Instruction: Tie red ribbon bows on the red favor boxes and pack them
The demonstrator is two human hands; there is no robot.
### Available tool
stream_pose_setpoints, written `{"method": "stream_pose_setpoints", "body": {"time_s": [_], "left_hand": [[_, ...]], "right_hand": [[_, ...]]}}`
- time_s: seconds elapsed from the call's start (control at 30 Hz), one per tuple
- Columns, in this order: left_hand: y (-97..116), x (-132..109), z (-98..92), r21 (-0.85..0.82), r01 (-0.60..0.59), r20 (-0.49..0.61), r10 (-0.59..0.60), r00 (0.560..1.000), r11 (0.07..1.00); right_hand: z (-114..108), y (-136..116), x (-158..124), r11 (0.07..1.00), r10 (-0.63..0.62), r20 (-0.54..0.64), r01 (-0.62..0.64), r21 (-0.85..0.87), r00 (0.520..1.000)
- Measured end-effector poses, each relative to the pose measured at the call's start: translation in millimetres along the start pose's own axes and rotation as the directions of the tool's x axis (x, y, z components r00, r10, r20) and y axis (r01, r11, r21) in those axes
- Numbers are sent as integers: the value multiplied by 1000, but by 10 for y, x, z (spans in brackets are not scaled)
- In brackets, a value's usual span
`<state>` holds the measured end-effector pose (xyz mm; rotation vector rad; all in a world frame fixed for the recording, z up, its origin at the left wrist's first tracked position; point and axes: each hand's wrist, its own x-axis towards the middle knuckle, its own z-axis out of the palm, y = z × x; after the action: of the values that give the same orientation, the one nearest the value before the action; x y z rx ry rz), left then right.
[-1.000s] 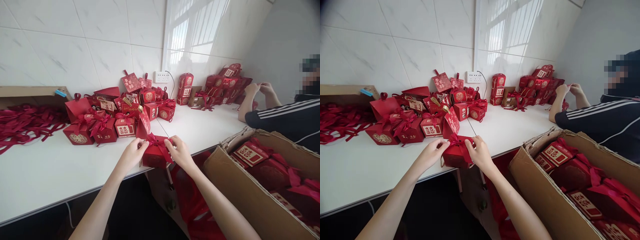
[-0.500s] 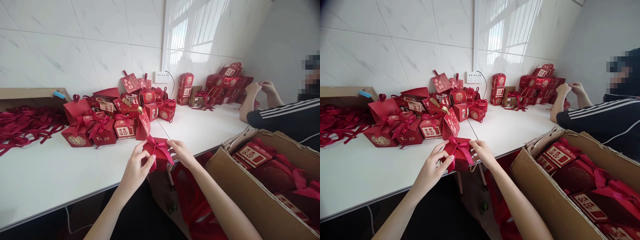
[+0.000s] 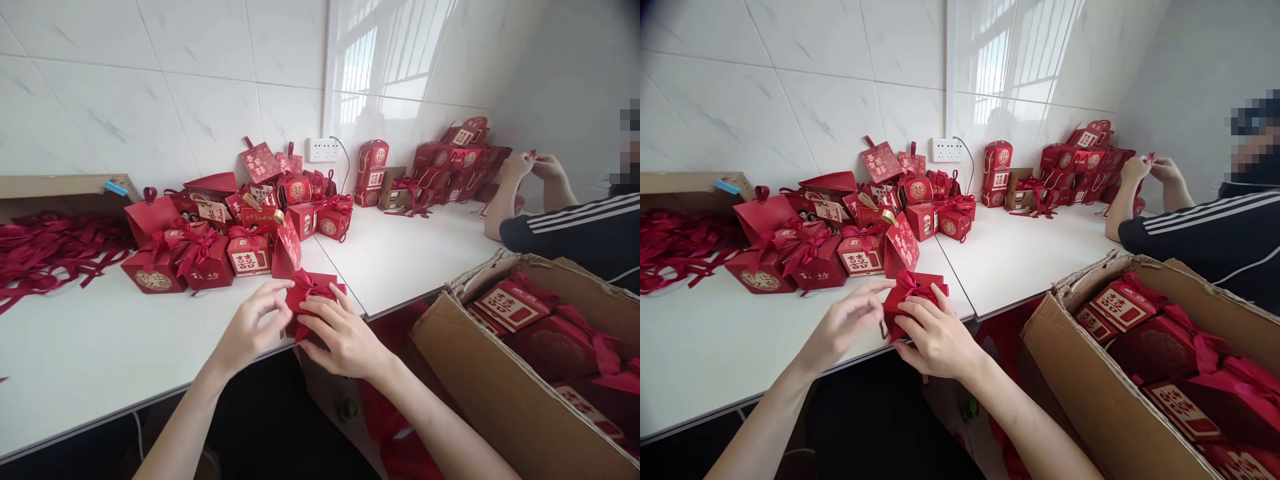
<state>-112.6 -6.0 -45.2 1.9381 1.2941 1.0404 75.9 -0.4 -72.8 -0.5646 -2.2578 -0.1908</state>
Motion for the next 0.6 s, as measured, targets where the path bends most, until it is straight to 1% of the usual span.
{"method": "stream_pose_setpoints", "body": {"time_s": [0.07, 0.1, 0.13, 0.2, 0.27, 0.3, 0.33, 0.37, 0.4, 0.43, 0.47, 0.5, 0.53, 0.57, 0.6], "left_hand": [[-1, 140, -39, -49, 41, -121, -47, 992, 998], [-5, 223, -34, -30, 59, -152, -63, 986, 998], [-9, 304, -14, 18, 74, -157, -70, 985, 997], [-18, 435, 50, 139, 84, -118, -68, 991, 987], [-29, 492, 121, 192, 90, -99, -73, 992, 977], [-35, 491, 152, 187, 105, -110, -85, 990, 977], [-43, 473, 179, 168, 125, -133, -103, 986, 978], [-51, 444, 203, 137, 145, -163, -122, 979, 980], [-59, 409, 224, 104, 164, -195, -141, 971, 981], [-65, 373, 242, 74, 179, -224, -159, 962, 981], [-68, 340, 258, 48, 191, -249, -173, 953, 980], [-69, 314, 272, 27, 196, -272, -182, 945, 980], [-67, 295, 285, 10, 197, -292, -186, 938, 980], [-63, 283, 296, -4, 197, -307, -189, 933, 980], [-57, 278, 304, -13, 197, -317, -191, 929, 980]], "right_hand": [[52, 40, -37, 1000, -11, 10, 11, -19, 1000], [63, 56, -51, 1000, -20, 15, 21, -23, 1000], [63, 67, -60, 999, -26, 21, 26, -23, 999], [38, 73, -71, 999, -31, 34, 31, -7, 999], [-4, 73, -85, 998, -37, 28, 35, 50, 999], [-25, 80, -95, 995, -14, -11, 15, 94, 1000], [-43, 95, -105, 990, 50, -86, -38, 138, 995], [-58, 119, -113, 975, 164, -179, -132, 178, 970], [-68, 152, -115, 940, 315, -259, -262, 218, 913], [-73, 192, -109, 875, 473, -290, -406, 264, 832], [-74, 235, -93, 785, 613, -259, -538, 306, 747], [-69, 278, -67, 689, 715, -166, -644, 334, 679], [-61, 317, -35, 604, 773, -36, -717, 347, 634], [-50, 350, 1, 540, 792, 87, -761, 360, 604], [-36, 375, 36, 497, 790, 175, -781, 379, 588]]}}
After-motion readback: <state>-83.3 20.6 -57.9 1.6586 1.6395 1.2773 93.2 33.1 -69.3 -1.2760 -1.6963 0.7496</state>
